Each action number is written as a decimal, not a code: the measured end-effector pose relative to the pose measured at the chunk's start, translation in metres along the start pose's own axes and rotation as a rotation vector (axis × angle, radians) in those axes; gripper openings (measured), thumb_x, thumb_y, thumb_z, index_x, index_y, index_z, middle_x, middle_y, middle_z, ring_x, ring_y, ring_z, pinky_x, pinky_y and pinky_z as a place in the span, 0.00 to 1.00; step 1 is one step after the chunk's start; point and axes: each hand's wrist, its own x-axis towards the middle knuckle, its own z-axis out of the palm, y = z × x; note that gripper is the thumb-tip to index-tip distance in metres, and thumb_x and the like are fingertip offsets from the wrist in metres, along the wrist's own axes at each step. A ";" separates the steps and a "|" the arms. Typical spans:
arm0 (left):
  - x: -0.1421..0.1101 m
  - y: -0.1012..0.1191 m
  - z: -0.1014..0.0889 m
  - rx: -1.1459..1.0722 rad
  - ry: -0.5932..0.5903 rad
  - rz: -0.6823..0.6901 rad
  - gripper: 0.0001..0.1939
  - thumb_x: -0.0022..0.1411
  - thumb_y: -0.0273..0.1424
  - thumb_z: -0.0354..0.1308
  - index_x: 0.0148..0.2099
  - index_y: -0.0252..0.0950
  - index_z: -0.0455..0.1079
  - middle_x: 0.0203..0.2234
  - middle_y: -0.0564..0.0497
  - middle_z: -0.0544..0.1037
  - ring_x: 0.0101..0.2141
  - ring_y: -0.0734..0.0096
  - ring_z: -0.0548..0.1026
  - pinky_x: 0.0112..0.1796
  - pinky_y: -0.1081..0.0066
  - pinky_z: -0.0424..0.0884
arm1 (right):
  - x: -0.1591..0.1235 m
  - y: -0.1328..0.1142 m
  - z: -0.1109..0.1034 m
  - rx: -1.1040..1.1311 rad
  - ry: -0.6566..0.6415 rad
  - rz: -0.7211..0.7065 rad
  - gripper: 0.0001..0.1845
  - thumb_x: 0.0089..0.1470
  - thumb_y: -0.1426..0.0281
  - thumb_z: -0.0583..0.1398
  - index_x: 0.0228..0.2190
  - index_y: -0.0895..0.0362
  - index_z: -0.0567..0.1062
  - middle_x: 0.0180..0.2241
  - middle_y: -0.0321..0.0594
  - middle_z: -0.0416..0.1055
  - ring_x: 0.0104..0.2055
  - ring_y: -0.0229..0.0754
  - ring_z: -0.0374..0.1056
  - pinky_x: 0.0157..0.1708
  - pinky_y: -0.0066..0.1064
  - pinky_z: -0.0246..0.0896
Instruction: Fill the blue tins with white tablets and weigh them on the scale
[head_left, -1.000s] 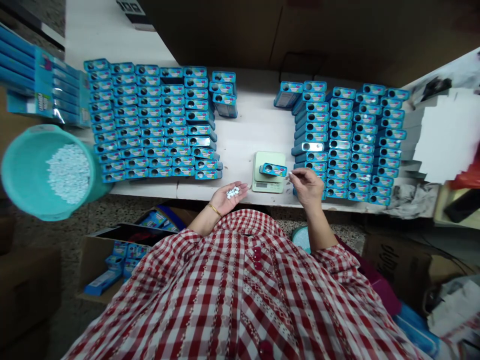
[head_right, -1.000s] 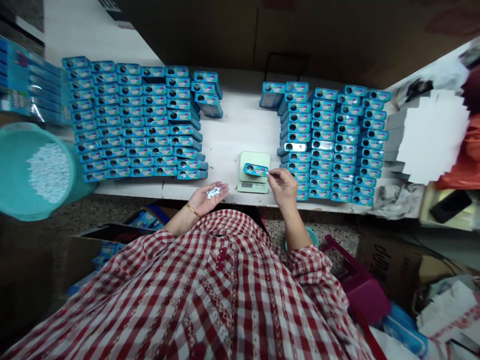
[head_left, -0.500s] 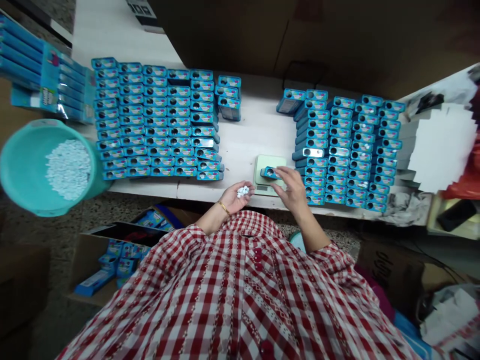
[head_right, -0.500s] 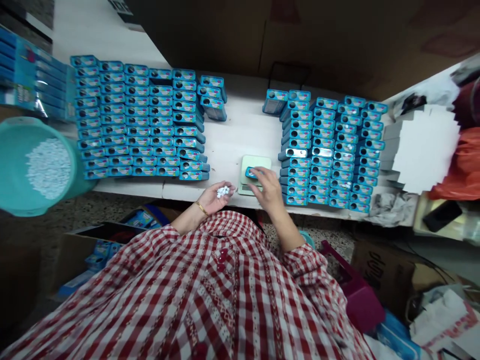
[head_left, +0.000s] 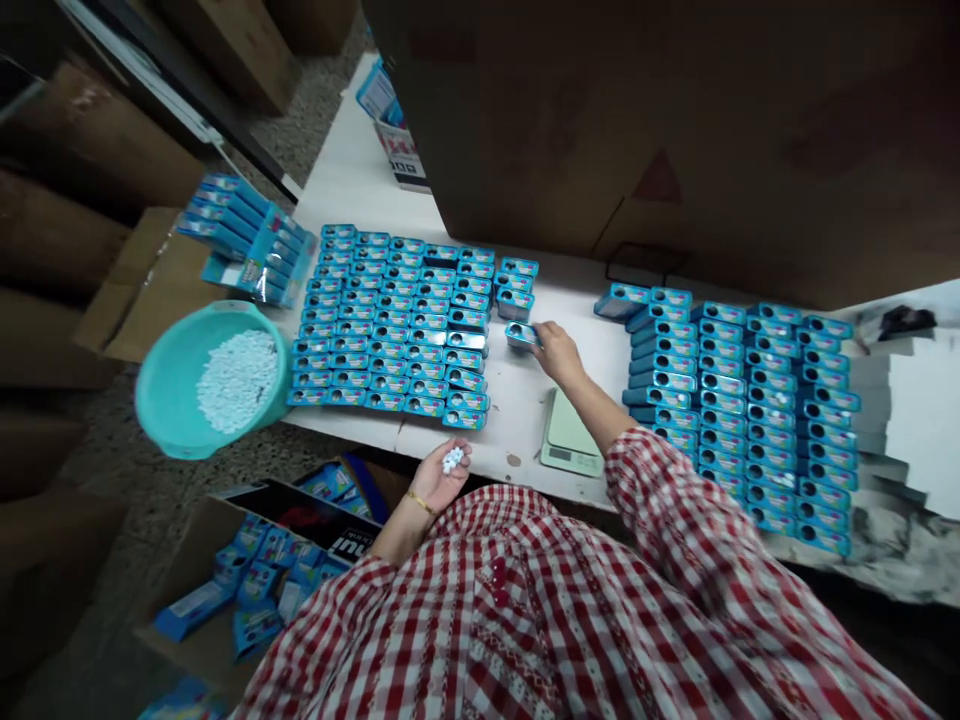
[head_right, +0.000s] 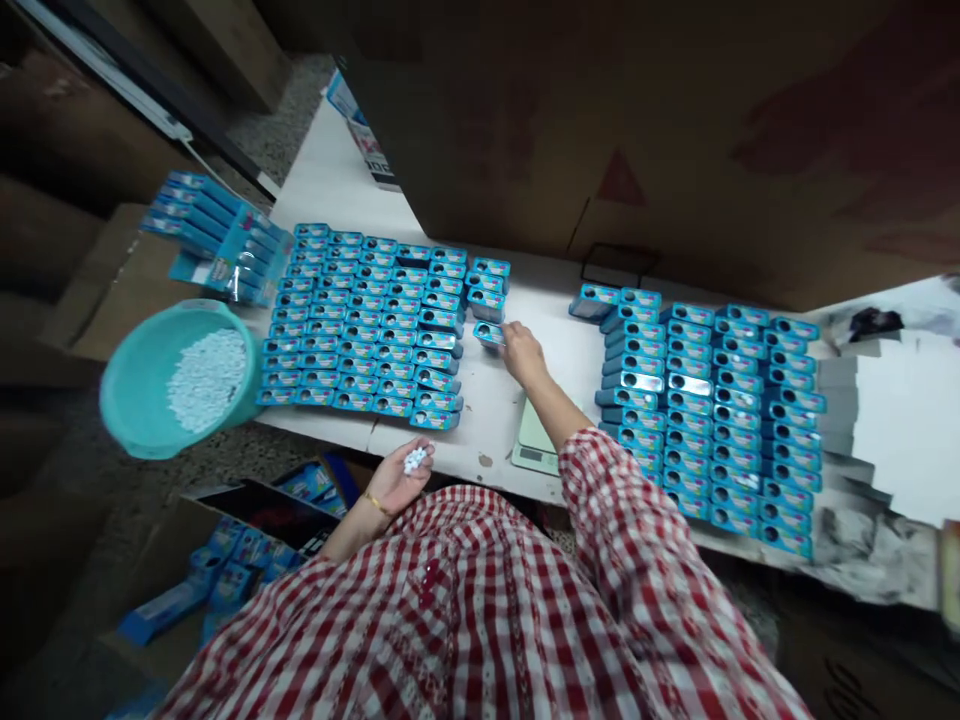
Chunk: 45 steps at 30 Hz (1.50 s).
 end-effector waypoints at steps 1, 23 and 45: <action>-0.001 0.002 -0.003 -0.009 0.007 0.010 0.12 0.63 0.25 0.45 0.31 0.28 0.67 0.23 0.48 0.70 0.20 0.82 0.66 0.15 0.84 0.58 | 0.015 -0.007 0.005 -0.002 -0.004 0.013 0.21 0.54 0.71 0.52 0.50 0.60 0.65 0.47 0.48 0.65 0.46 0.47 0.61 0.43 0.34 0.59; 0.002 -0.009 0.010 0.057 0.051 -0.036 0.10 0.61 0.24 0.47 0.31 0.28 0.68 0.21 0.47 0.72 0.19 0.80 0.69 0.16 0.83 0.62 | -0.047 0.107 -0.050 -0.387 0.118 -0.002 0.24 0.53 0.75 0.47 0.53 0.61 0.62 0.45 0.54 0.64 0.43 0.51 0.58 0.38 0.41 0.58; 0.008 -0.060 0.035 0.172 -0.052 -0.158 0.14 0.60 0.22 0.44 0.44 0.27 0.69 0.31 0.45 0.78 0.32 0.74 0.76 0.35 0.75 0.71 | -0.204 -0.073 0.007 0.160 -0.176 -0.365 0.20 0.55 0.77 0.50 0.50 0.64 0.63 0.45 0.50 0.65 0.45 0.44 0.61 0.44 0.36 0.60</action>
